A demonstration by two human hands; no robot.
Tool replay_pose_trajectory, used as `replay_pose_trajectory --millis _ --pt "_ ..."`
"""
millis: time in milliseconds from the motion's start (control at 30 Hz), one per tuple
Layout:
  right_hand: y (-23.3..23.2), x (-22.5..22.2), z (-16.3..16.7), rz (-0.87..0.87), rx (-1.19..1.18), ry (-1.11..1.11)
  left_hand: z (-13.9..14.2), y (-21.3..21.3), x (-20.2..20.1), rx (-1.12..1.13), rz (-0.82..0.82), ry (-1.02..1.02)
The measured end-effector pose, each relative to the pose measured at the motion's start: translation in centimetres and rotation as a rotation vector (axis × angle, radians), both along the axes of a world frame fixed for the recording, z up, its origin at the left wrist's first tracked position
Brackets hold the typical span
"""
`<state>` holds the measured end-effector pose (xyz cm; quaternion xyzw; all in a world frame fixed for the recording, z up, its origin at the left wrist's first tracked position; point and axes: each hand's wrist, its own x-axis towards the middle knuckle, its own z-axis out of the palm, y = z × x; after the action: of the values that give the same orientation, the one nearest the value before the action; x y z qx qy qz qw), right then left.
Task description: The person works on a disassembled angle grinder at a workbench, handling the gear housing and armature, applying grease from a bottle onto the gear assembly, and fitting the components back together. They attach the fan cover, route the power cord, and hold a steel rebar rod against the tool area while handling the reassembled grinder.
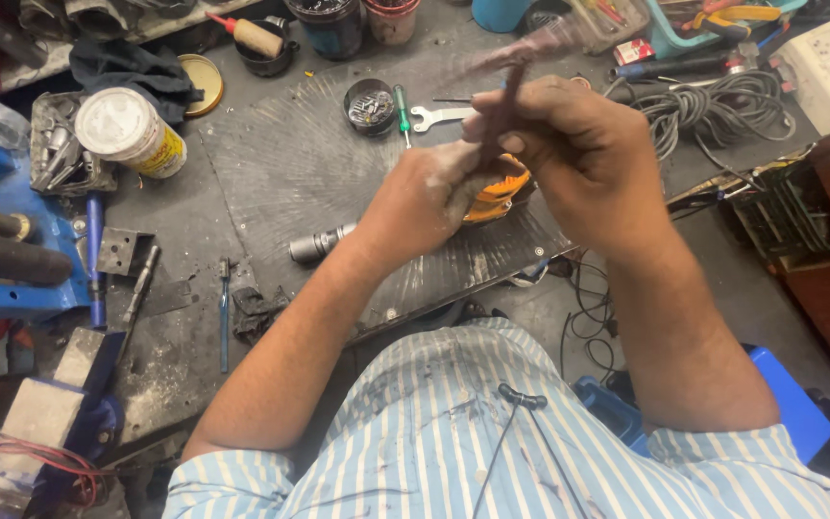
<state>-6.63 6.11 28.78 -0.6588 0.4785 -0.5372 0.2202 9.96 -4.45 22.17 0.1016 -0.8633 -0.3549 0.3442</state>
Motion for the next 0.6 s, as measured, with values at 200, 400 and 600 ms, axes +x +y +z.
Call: replay_pose_trajectory --millis 200,400,600 --pt "-0.7 -2.2 -0.1 0.078 0.094 -0.129 0.0 1.1 -0.8 -0.039 0.121 -0.113" --pt "-2.2 -3.0 -1.2 0.053 0.133 -0.279 2.2 1.7 -2.2 0.061 0.157 0.448" --pt "-3.6 -5.0 -2.3 0.182 0.066 -0.25 5.6 4.0 -5.6 0.025 0.173 0.525"
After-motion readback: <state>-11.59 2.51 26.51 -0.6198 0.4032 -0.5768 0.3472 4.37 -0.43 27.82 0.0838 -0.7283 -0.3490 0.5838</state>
